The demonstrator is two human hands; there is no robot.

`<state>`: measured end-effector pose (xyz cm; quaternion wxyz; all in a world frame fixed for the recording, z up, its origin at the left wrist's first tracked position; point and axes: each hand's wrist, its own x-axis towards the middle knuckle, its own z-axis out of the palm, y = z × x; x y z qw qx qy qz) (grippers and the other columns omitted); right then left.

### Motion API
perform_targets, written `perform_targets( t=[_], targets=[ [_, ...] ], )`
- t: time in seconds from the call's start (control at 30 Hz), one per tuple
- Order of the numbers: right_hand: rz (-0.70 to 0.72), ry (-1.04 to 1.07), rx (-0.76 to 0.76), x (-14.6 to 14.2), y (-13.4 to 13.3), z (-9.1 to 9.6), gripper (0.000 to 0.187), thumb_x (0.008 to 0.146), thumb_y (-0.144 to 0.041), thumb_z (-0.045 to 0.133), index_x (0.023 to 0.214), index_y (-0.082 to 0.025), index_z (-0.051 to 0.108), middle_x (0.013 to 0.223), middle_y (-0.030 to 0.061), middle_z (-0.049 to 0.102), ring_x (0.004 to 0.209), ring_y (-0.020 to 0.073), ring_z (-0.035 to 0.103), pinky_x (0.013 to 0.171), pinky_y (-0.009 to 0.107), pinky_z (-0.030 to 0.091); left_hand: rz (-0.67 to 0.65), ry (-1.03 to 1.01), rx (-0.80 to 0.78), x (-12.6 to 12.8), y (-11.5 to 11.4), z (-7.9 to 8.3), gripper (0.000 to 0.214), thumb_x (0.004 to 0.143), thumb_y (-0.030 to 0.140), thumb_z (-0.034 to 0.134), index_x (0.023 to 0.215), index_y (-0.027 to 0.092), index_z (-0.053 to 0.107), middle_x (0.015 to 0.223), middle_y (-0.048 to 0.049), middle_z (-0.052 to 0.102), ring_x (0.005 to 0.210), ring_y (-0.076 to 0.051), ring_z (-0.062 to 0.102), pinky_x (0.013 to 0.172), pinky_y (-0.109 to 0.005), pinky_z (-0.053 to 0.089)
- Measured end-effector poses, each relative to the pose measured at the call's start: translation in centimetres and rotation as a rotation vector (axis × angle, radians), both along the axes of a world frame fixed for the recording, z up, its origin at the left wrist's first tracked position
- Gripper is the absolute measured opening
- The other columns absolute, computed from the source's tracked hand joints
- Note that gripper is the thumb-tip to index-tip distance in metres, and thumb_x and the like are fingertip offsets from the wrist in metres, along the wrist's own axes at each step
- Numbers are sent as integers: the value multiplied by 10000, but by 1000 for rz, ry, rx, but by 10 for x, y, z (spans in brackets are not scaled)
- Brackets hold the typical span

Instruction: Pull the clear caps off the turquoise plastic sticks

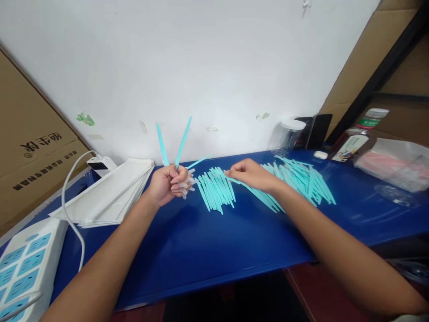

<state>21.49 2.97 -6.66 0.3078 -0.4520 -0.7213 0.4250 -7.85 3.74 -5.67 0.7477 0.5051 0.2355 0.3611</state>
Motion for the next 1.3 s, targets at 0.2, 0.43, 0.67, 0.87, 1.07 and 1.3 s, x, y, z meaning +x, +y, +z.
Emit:
perform_targets(
  t=[0.2, 0.43, 0.67, 0.87, 1.07, 1.3],
  targets=[
    [-39, -222, 108, -26, -2, -33, 502, 928, -460, 618, 527, -206, 454, 494, -38, 402, 491, 108, 334, 551, 303, 288, -12, 42, -23, 5, -1, -4, 192, 601, 201, 552, 431, 185, 465, 390, -3, 298, 395, -116, 255, 364, -191, 197],
    [-150, 30, 55, -20, -1, -14, 548, 1015, -610, 492, 797, -164, 725, 557, -6, 509, 490, 120, 394, 503, 285, 255, -140, 84, -54, 12, -10, -9, 189, 610, 219, 524, 431, 187, 473, 402, -4, 299, 381, -119, 266, 370, -215, 191],
    [-72, 453, -460, -20, -4, -4, 369, 943, -403, 712, 701, -172, 556, 540, -62, 408, 431, 53, 224, 437, 239, 121, -256, 109, -14, 17, -20, -9, 196, 603, 232, 509, 414, 191, 482, 362, 0, 242, 378, -130, 266, 401, -251, 237],
    [-181, 691, -374, -9, 5, -1, 289, 889, -251, 692, 660, -170, 536, 536, -68, 371, 444, 52, 232, 420, 225, 150, -208, 92, 0, 8, -12, -4, 210, 601, 234, 516, 402, 193, 462, 392, -19, 297, 382, -130, 291, 398, -246, 236],
    [-243, 645, -294, -8, 6, 0, 278, 871, -251, 655, 629, -169, 546, 513, -48, 394, 428, 61, 260, 418, 242, 150, -82, 72, 14, 2, -5, -3, 192, 627, 203, 525, 444, 188, 469, 400, -1, 296, 390, -126, 291, 391, -218, 229],
    [-117, 585, -277, -18, -4, 1, 323, 908, -268, 653, 620, -172, 541, 521, -42, 399, 454, 71, 269, 459, 256, 173, -247, 88, -17, 11, -13, -10, 194, 627, 238, 523, 446, 168, 527, 393, -20, 318, 400, -144, 334, 382, -232, 207]
  ],
)
